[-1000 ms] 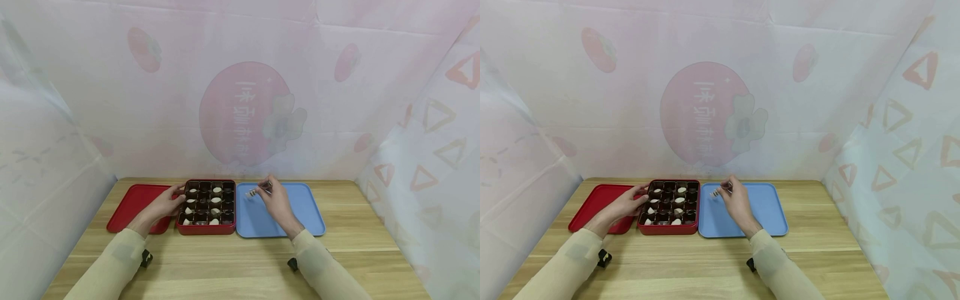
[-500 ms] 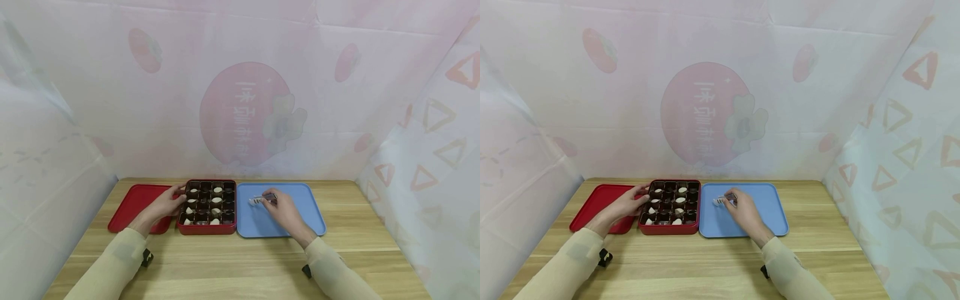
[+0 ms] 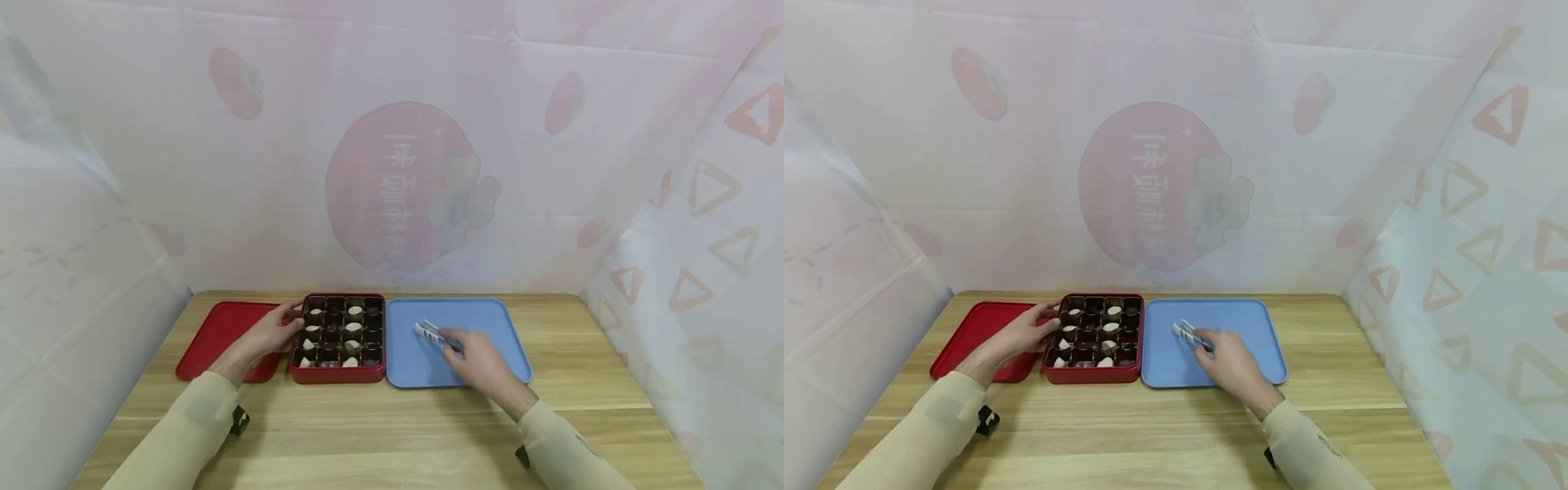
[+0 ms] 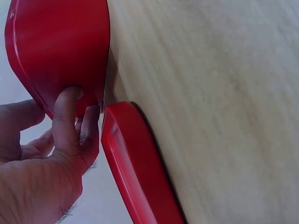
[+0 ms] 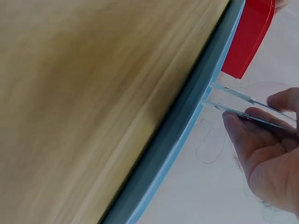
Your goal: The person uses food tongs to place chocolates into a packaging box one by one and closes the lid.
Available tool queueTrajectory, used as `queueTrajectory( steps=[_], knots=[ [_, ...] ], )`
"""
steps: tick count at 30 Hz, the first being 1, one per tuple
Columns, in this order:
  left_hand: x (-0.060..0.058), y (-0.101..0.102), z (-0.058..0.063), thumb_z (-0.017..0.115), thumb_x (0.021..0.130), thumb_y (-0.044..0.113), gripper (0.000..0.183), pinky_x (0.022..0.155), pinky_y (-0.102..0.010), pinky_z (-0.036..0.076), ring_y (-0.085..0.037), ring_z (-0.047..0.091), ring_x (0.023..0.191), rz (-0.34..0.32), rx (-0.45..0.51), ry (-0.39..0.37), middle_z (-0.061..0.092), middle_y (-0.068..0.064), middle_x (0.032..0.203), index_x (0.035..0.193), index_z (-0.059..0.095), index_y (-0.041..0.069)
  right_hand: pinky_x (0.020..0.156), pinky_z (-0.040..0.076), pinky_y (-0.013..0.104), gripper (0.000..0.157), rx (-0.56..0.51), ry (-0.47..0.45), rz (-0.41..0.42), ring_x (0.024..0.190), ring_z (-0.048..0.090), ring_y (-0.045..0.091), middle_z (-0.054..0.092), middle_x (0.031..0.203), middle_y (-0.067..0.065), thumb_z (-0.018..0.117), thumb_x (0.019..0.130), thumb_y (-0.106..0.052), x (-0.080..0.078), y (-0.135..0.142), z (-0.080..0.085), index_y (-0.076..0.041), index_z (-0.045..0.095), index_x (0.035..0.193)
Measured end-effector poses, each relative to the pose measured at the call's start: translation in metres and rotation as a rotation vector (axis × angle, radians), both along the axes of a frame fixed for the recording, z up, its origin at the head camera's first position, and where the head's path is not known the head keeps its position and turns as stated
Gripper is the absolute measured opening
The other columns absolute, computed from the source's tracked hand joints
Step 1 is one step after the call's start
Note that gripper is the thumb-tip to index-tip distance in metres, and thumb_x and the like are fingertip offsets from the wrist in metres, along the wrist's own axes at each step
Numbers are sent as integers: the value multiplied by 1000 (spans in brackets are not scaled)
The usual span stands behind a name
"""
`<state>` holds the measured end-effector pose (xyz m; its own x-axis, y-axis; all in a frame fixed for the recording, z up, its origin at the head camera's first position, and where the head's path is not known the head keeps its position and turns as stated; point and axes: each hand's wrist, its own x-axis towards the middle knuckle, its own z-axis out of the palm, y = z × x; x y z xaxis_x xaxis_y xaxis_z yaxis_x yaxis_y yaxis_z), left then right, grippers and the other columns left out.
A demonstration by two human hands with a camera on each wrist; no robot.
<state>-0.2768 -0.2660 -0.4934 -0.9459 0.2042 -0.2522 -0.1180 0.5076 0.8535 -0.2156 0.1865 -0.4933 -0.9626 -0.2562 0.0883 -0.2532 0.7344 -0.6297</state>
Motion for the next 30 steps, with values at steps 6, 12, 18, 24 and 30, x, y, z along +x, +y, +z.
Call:
queueTrajectory(
  steps=[6, 12, 18, 24, 30],
  knots=[
    [-1, 0, 2, 53, 126, 16, 69, 85, -35, 68, -17, 71, 101, -6, -16, 3, 40, -39, 181, 187, 22, 2, 54, 43, 22, 35, 121, 56, 3, 61, 51, 6, 88, 127, 20, 77, 109, 0, 9, 3, -4, 0, 81, 144],
    [-2, 0, 8, 60, 124, 20, 67, 97, -51, 70, -31, 80, 113, -60, -234, 125, 54, -37, 174, 183, 35, 1, 57, 51, 28, 35, 252, 72, -61, 73, 65, 10, 90, 118, 14, 84, 102, -2, 19, 2, -2, -4, 85, 137],
    [7, 2, 14, 60, 123, 23, 53, 121, -74, 55, -59, 68, 144, -106, -521, 327, 67, -40, 158, 164, 58, -13, 62, 59, 32, 36, 248, 44, -75, 78, 70, 14, 88, 105, 12, 89, 97, -2, 23, 2, -2, -2, 83, 132],
    [22, -1, 23, 63, 119, 10, 39, 108, -68, 64, -56, 74, 133, -58, -641, 385, 73, -38, 144, 149, 67, -15, 61, 54, 31, 38, 241, 34, -54, 73, 62, 12, 79, 91, 5, 92, 96, -4, 23, 5, -6, -1, 80, 132],
    [32, -5, 25, 77, 111, 10, 28, 94, -62, 68, -45, 79, 110, -91, -771, 364, 78, -29, 120, 129, 72, -11, 62, 52, 32, 39, 241, 20, -44, 72, 58, 13, 69, 83, 0, 94, 96, -6, 24, 7, -7, -1, 79, 132]
  ],
)
